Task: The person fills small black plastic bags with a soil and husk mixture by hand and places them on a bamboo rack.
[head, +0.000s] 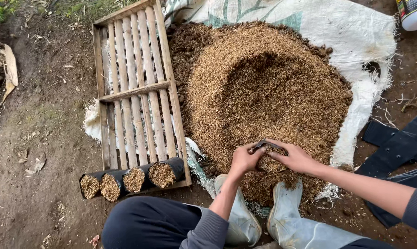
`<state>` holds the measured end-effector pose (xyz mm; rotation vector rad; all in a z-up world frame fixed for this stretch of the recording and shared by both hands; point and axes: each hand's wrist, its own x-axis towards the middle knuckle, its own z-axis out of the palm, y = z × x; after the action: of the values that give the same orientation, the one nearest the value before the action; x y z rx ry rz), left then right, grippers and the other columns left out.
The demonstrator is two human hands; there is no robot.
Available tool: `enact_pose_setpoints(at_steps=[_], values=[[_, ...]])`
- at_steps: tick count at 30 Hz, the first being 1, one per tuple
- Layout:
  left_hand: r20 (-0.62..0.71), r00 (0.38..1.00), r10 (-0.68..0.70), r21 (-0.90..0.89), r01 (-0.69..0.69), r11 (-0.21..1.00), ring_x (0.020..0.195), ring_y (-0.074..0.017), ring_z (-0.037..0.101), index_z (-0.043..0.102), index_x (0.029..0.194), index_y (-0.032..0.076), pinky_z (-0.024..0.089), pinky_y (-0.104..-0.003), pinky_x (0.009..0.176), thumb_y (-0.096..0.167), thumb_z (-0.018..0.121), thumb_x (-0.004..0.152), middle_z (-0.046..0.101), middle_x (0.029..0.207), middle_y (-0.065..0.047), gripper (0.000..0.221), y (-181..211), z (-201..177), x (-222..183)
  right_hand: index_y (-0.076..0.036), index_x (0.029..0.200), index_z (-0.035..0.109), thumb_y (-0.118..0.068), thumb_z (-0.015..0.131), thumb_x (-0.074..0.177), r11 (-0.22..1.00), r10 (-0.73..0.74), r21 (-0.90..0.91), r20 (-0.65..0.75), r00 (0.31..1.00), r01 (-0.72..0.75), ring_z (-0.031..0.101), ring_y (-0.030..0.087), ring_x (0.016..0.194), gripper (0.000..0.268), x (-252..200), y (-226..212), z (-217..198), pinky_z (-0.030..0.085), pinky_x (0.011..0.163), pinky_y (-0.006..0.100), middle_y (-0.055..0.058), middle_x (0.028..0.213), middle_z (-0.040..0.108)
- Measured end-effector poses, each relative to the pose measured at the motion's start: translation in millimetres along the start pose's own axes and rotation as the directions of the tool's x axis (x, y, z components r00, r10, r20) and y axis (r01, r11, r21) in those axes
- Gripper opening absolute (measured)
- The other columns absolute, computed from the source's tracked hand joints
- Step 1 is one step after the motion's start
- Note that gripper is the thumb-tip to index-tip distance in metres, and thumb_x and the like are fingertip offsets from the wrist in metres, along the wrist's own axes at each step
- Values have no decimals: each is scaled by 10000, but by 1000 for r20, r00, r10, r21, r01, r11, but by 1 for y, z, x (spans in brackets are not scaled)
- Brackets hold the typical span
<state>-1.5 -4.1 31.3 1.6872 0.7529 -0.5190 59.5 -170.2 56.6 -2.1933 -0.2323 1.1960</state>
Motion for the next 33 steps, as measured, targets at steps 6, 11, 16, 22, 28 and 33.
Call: enact_pose_setpoints(at_steps=[6, 11, 16, 22, 28, 33], values=[[-97, 995, 26, 156, -11, 988, 1035, -300, 734, 729, 1224, 360, 608, -437, 888, 472, 785, 780, 779, 983, -82, 461, -15, 15, 10, -435, 1535, 447, -387, 586, 1014, 1000, 8, -29, -48, 999, -9, 613, 177, 534, 542, 2, 2, 5, 479, 466, 264, 257, 1564, 419], [131, 990, 53, 75, -63, 995, 1281, -449, 562, 503, 1475, 123, 484, -548, 1064, 443, 809, 742, 602, 1332, -280, 856, 30, -17, -35, -298, 1584, 366, -456, 555, 1000, 1000, -26, 8, 50, 998, 26, 546, 328, 911, 634, 8, 9, -11, 499, 705, 416, 291, 1588, 354], [192, 974, 121, 108, -144, 984, 1364, -513, 465, 363, 1567, 14, 405, -603, 1145, 259, 868, 738, 492, 1455, -339, 1001, 9, -6, -15, -167, 1641, 109, -303, 658, 930, 977, -65, 212, 233, 970, 14, 394, 553, 1407, 909, -15, -10, -30, 439, 1132, 612, 284, 1670, 67], [33, 994, 100, 218, -105, 970, 1242, -383, 627, 515, 1502, 220, 535, -494, 1028, 261, 892, 663, 662, 1336, -176, 921, -21, 11, 8, -311, 1627, 236, -236, 716, 918, 990, -129, -46, 110, 986, 135, 676, 432, 1168, 859, 3, 9, -12, 569, 958, 515, 258, 1597, 361], [354, 933, 71, -168, -11, 986, 1122, -477, 642, 186, 1622, 10, 611, -449, 892, 144, 799, 843, 260, 1577, -406, 999, 37, -33, -48, -178, 1641, 108, -268, 699, 929, 998, -61, 49, 235, 970, 51, 338, 467, 1481, 930, -13, -10, -28, 425, 1153, 567, 238, 1681, 151], [360, 921, 148, 273, -256, 927, 1386, -607, 341, 121, 1616, -25, 300, -703, 1132, 286, 816, 762, 226, 1513, -495, 1145, 40, -24, -51, -256, 1626, -111, -51, 542, 953, 853, 72, 485, 259, 963, -193, 293, 495, 1474, 960, -13, 0, -6, 375, 1155, 619, 188, 1668, -158]])
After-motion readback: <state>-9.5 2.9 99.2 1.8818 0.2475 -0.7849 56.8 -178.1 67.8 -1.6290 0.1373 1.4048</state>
